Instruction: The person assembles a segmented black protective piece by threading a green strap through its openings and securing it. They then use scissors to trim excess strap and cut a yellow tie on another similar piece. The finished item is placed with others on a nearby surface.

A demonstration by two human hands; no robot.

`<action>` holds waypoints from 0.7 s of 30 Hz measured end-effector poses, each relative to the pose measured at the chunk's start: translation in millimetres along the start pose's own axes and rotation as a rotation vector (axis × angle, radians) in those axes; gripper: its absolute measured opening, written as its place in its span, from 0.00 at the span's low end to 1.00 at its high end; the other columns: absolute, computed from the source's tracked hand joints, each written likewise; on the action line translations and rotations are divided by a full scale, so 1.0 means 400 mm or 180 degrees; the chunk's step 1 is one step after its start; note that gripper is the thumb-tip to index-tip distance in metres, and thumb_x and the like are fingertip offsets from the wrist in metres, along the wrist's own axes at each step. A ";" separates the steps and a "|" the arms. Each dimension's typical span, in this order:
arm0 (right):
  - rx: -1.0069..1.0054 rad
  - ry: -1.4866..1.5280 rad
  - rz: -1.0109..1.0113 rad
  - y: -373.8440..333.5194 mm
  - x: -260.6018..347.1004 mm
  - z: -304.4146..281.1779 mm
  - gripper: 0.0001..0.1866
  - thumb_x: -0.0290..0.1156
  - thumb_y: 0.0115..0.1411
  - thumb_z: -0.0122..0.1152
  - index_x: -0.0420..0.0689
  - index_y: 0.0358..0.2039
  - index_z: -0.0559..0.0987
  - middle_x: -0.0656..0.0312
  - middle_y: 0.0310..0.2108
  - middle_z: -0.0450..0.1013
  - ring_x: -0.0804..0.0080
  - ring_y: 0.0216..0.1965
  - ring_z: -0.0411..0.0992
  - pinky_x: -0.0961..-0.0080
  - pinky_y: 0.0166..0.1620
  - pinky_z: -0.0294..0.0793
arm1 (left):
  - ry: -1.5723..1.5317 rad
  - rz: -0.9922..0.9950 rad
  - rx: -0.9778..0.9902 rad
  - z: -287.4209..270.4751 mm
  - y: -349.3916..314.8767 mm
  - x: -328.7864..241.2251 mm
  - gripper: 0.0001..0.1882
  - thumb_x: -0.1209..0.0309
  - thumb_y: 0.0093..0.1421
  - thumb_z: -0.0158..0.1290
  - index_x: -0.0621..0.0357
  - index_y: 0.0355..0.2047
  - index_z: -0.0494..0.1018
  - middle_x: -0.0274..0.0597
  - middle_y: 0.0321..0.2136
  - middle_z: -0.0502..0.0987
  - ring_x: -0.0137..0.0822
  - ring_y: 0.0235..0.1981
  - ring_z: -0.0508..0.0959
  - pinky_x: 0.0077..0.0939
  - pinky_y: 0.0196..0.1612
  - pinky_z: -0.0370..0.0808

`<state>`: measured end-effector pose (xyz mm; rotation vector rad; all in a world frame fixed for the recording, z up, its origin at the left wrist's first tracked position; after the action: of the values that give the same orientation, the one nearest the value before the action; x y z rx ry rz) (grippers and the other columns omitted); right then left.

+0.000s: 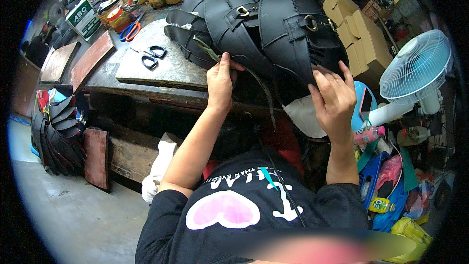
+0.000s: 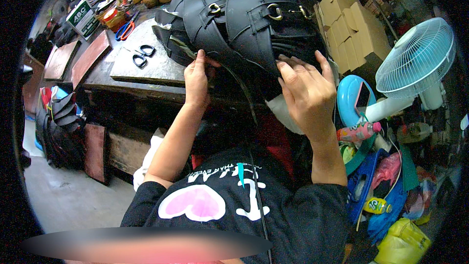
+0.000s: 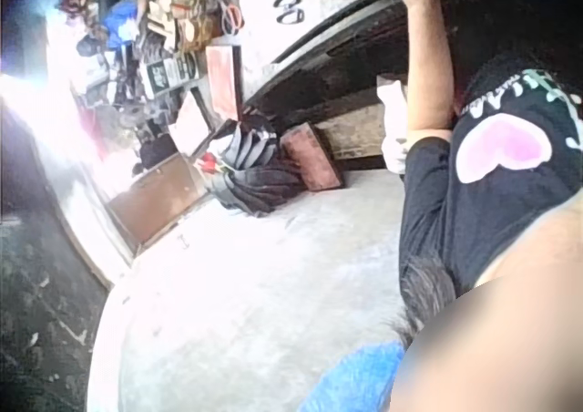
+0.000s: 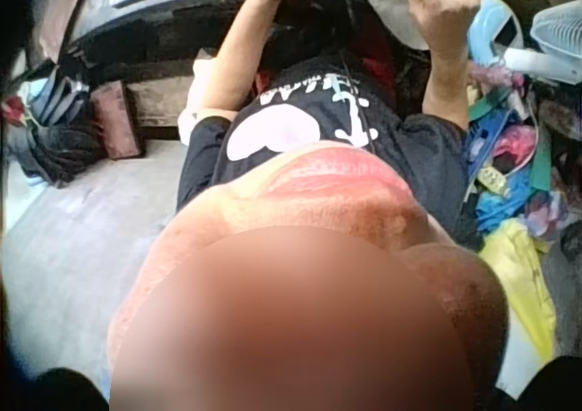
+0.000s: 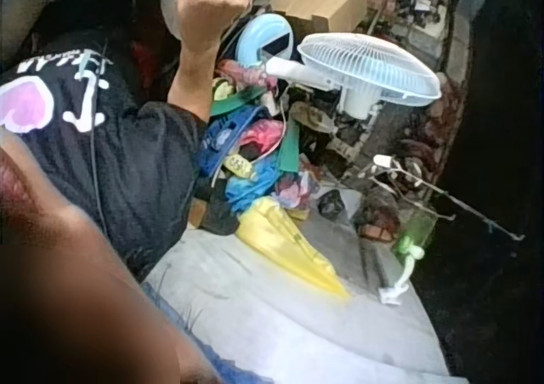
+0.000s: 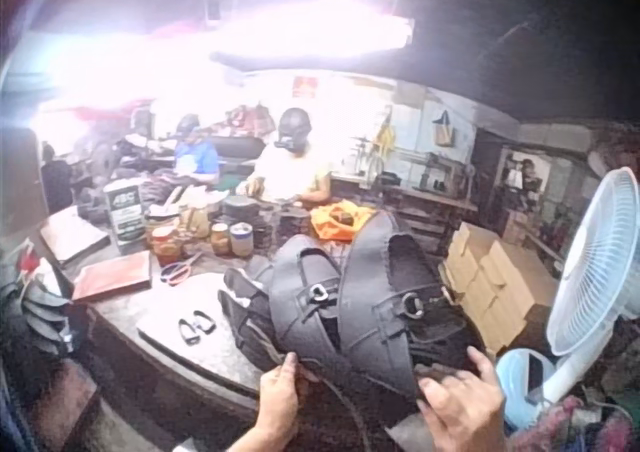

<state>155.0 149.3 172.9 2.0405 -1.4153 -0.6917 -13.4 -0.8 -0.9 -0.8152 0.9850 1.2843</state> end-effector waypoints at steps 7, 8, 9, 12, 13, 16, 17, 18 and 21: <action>-0.0025 -0.0009 -0.0078 0.009 0.010 -0.005 0.18 0.20 0.50 0.64 0.41 0.44 0.76 0.54 0.37 0.78 0.57 0.40 0.78 0.49 0.57 0.64 | 0.0023 0.0003 0.0029 0.004 -0.003 -0.009 0.27 0.52 0.68 0.45 0.62 0.22 0.76 0.27 0.14 0.62 0.21 0.18 0.57 0.18 0.23 0.53; -0.0038 -0.0017 -0.0093 0.009 0.011 -0.005 0.18 0.20 0.50 0.64 0.41 0.44 0.76 0.54 0.37 0.78 0.57 0.40 0.78 0.49 0.57 0.64 | 0.0025 0.0075 0.0046 0.005 -0.002 -0.013 0.27 0.52 0.68 0.45 0.62 0.22 0.76 0.27 0.14 0.62 0.21 0.18 0.57 0.18 0.23 0.53; -0.0035 -0.0025 -0.0092 0.010 0.012 -0.005 0.18 0.20 0.50 0.64 0.41 0.44 0.76 0.54 0.37 0.78 0.57 0.39 0.78 0.49 0.57 0.64 | 0.0021 0.0028 0.0050 0.003 -0.002 -0.009 0.27 0.52 0.68 0.45 0.62 0.22 0.76 0.26 0.14 0.62 0.21 0.18 0.57 0.18 0.23 0.53; -0.0032 -0.0026 -0.0086 0.011 0.011 -0.005 0.18 0.21 0.50 0.64 0.41 0.43 0.76 0.53 0.36 0.78 0.58 0.39 0.78 0.49 0.57 0.64 | 0.0017 -0.0056 0.0060 0.000 0.000 -0.001 0.27 0.51 0.68 0.45 0.62 0.22 0.76 0.26 0.13 0.61 0.20 0.17 0.56 0.18 0.22 0.52; -0.0035 -0.0013 -0.0080 0.010 0.011 -0.006 0.18 0.21 0.50 0.64 0.41 0.43 0.76 0.53 0.36 0.78 0.58 0.39 0.78 0.49 0.57 0.64 | 0.0021 -0.0042 0.0061 0.000 0.001 0.000 0.28 0.51 0.68 0.45 0.62 0.22 0.76 0.26 0.13 0.61 0.20 0.17 0.56 0.18 0.21 0.52; -0.0029 -0.0008 -0.0065 0.010 0.011 -0.005 0.18 0.20 0.50 0.64 0.41 0.43 0.77 0.53 0.36 0.78 0.58 0.38 0.78 0.49 0.58 0.64 | 0.0027 0.0006 0.0048 -0.001 0.002 -0.001 0.28 0.51 0.68 0.45 0.62 0.22 0.76 0.25 0.13 0.60 0.20 0.16 0.55 0.18 0.21 0.51; -0.0025 -0.0008 -0.0061 0.011 0.011 -0.004 0.17 0.20 0.50 0.64 0.41 0.43 0.77 0.53 0.35 0.78 0.58 0.38 0.78 0.49 0.58 0.64 | 0.0030 0.0022 0.0037 -0.001 0.002 -0.001 0.28 0.51 0.68 0.45 0.62 0.22 0.76 0.25 0.12 0.60 0.20 0.16 0.55 0.17 0.21 0.51; -0.0024 -0.0013 -0.0060 0.011 0.011 -0.004 0.18 0.20 0.50 0.64 0.41 0.43 0.77 0.53 0.35 0.78 0.58 0.38 0.78 0.49 0.58 0.64 | 0.0037 0.0027 0.0028 -0.001 0.002 -0.002 0.28 0.51 0.68 0.45 0.62 0.22 0.76 0.25 0.12 0.60 0.20 0.16 0.55 0.17 0.21 0.51; -0.0043 -0.0014 -0.0063 0.010 0.011 -0.003 0.18 0.20 0.50 0.64 0.40 0.43 0.77 0.54 0.35 0.78 0.58 0.38 0.78 0.49 0.58 0.64 | 0.0045 0.0041 0.0017 0.000 0.002 -0.003 0.28 0.51 0.68 0.45 0.62 0.22 0.76 0.25 0.12 0.60 0.20 0.16 0.56 0.18 0.21 0.51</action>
<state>154.5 144.0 176.4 2.0464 -1.3909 -0.7124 -14.1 -1.4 0.4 -0.8158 1.0061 1.2879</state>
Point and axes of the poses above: each hand's wrist, its own y-axis towards the middle knuckle, its own z-axis out of the palm, x = y × z, the point moved 8 cm from there along y, towards the middle knuckle
